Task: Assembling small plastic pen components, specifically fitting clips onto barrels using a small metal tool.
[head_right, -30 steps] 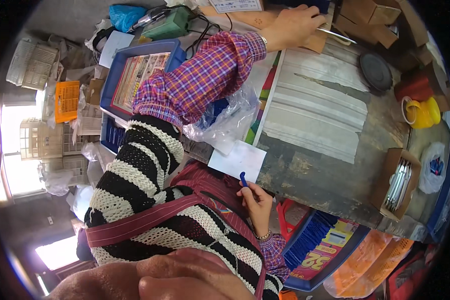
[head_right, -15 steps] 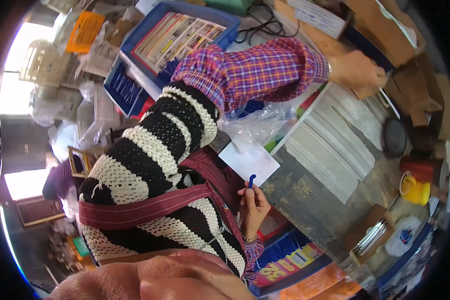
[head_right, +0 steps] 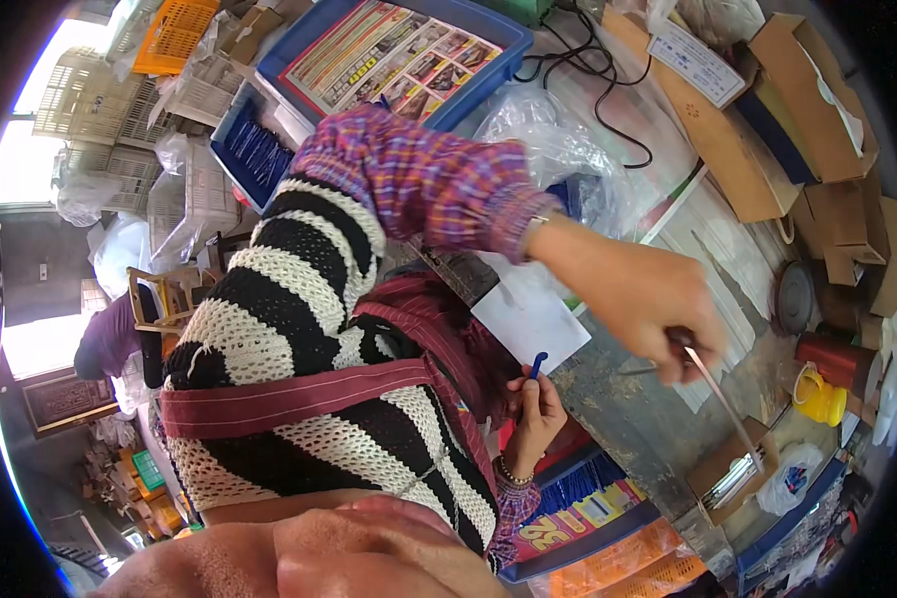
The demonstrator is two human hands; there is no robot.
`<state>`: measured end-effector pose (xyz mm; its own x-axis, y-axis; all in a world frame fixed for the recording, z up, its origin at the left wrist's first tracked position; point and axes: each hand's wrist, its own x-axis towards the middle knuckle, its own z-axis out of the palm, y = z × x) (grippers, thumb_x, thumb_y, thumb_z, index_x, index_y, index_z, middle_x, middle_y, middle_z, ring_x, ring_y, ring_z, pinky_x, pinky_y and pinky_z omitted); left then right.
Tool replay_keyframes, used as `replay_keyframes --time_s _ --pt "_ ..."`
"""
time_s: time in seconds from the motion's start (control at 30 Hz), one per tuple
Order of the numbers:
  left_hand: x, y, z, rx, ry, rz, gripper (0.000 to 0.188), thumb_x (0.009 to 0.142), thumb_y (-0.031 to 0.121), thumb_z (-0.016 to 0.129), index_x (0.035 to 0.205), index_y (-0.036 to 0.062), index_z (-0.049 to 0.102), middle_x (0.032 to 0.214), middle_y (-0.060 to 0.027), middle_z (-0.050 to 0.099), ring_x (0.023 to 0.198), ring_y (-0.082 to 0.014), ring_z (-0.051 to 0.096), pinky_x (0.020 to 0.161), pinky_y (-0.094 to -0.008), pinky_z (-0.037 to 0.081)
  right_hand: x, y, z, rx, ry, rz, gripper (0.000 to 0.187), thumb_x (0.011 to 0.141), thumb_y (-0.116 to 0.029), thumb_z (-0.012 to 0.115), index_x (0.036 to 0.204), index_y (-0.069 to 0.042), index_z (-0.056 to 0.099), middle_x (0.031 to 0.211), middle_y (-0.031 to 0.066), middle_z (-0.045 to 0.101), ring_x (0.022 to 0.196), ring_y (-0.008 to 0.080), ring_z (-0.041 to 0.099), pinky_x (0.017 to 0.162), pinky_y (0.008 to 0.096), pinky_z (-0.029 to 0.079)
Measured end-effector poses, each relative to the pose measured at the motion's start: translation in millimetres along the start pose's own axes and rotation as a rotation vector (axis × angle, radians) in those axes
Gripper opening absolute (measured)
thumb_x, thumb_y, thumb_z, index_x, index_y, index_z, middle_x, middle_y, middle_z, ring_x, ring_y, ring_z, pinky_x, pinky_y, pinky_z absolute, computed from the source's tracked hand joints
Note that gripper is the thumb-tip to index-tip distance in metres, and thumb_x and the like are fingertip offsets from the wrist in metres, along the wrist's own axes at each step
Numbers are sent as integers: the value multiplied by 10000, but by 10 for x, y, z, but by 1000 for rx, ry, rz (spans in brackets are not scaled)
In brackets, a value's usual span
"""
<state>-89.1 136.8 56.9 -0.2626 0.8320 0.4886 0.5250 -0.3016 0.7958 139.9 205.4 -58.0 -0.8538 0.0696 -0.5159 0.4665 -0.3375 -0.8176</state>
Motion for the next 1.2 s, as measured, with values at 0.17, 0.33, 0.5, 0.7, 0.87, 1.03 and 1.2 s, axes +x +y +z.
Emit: replay_keyframes --time_s 0.17,0.33,0.5,0.7,0.87,1.03,1.2 --pt "-812 331 -90 104 40 -202 133 734 101 689 843 69 618 697 -60 638 601 -242 614 523 -321 440 12 -32 49 -21 31 -4 232 912 -105 570 1067 63 613 769 56 628 575 67 461 521 188 357" --pt "-1425 423 3 312 166 -265 174 743 123 687 900 89 620 712 -73 639 641 -264 628 538 -343 457 20 -140 174 -115 11 -34 228 917 -145 560 1044 29 634 763 19 626 549 31 439 504 168 323" --pt "-1622 320 151 310 218 -343 205 751 129 678 944 97 615 734 -84 641 661 -284 626 545 -359 462 -31 -204 272 -130 53 -77 206 905 -117 573 976 67 633 745 64 633 554 61 474 507 183 351" --pt "-1735 142 204 355 204 -523 186 741 112 674 923 103 636 730 -114 633 677 -300 631 582 -384 474 -15 -242 381 -179 137 18 181 894 -155 596 958 4 654 723 13 629 541 29 469 477 166 338" --pt "-1787 67 282 349 295 -530 177 761 50 682 934 29 649 719 -91 601 592 -188 572 535 -298 436 94 -182 333 -164 146 -64 163 895 -106 579 989 0 661 682 -11 588 546 16 459 475 163 331" --pt "-1617 265 192 88 276 -570 192 766 43 667 957 25 664 673 -82 603 526 -137 539 504 -263 411 80 -283 402 -345 234 -131 170 885 -108 587 965 12 677 631 -3 591 519 21 469 467 178 353" --pt "-1664 316 243 23 85 -715 238 756 68 675 994 77 677 607 -81 607 509 -142 557 501 -262 411 76 -292 398 -378 240 -109 165 871 -107 603 946 18 682 617 23 616 499 37 503 461 196 389"
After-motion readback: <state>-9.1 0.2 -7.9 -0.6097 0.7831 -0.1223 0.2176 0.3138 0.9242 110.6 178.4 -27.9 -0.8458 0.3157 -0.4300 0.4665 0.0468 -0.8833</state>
